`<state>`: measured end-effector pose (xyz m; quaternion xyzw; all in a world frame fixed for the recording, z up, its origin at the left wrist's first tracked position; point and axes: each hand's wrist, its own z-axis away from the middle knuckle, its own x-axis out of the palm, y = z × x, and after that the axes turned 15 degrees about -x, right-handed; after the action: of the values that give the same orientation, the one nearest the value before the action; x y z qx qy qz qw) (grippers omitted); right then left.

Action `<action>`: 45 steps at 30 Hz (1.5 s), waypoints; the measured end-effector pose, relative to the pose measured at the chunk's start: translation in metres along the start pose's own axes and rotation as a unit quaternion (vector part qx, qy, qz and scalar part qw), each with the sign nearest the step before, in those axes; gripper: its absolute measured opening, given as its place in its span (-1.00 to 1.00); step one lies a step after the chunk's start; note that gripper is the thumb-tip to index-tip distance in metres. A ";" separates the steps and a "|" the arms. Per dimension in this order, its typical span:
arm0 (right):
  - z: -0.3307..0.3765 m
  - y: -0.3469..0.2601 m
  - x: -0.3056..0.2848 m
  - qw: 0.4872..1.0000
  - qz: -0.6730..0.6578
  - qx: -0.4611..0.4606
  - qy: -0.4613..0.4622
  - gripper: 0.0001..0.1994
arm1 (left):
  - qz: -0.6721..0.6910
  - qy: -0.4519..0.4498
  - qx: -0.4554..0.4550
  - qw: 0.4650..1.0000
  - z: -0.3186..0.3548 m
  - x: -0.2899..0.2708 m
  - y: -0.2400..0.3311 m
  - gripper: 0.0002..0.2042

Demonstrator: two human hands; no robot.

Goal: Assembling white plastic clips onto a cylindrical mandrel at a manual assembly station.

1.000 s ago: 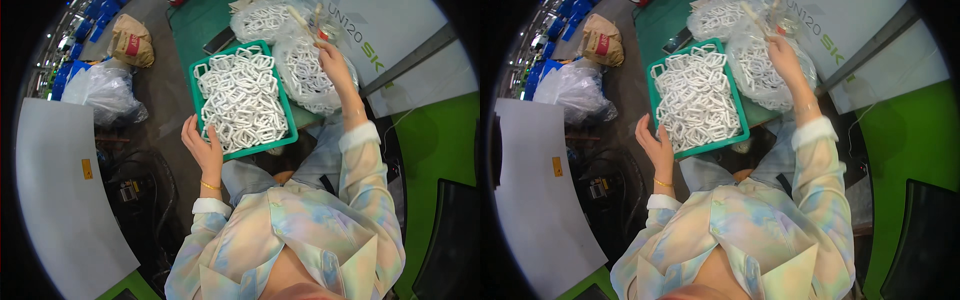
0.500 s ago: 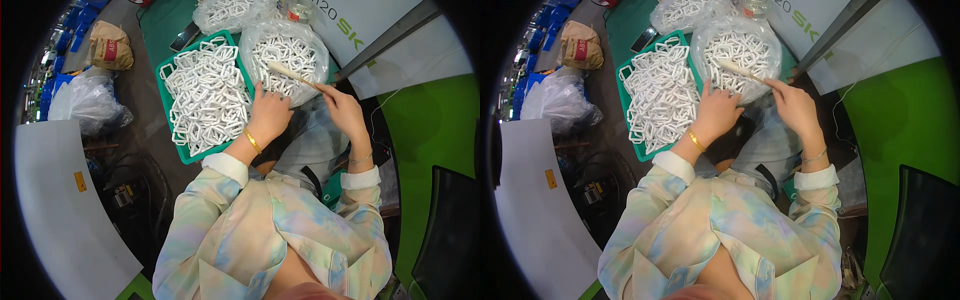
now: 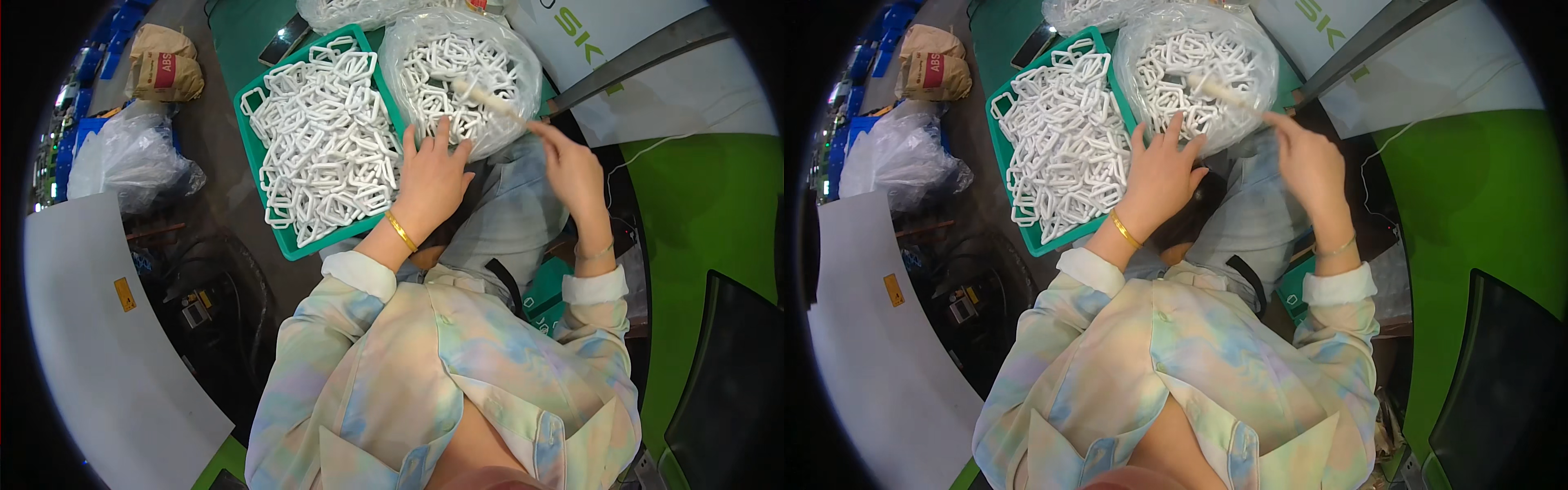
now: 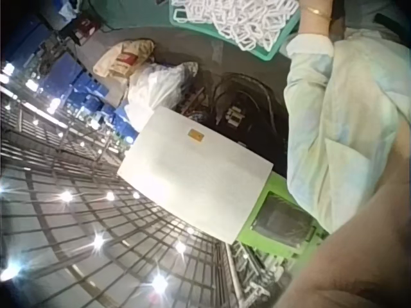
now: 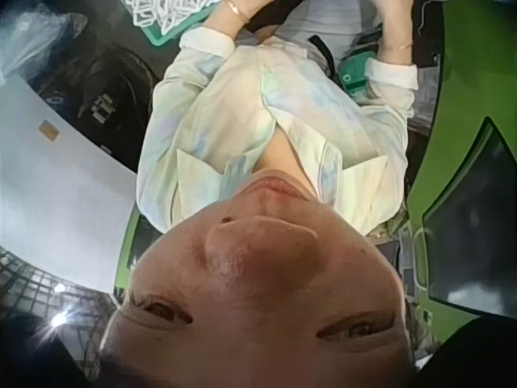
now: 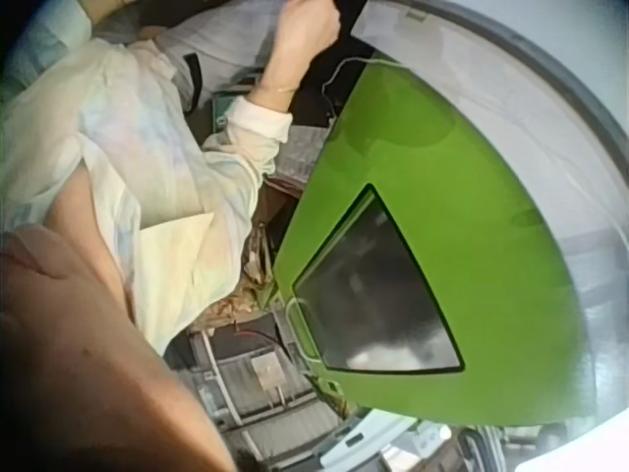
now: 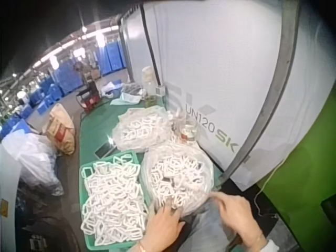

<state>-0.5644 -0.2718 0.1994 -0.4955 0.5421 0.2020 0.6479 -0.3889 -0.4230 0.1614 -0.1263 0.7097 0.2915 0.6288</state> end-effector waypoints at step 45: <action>0.056 -0.068 0.062 0.830 -0.548 0.032 0.100 -0.72 | 0.367 0.094 -0.245 0.893 -0.031 -0.103 -0.163 -0.77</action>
<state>-0.4614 -0.2699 0.1678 -0.7080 0.2495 -0.2547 0.6097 -0.3075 -0.5900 0.2202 -0.0336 0.6676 0.6526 0.3568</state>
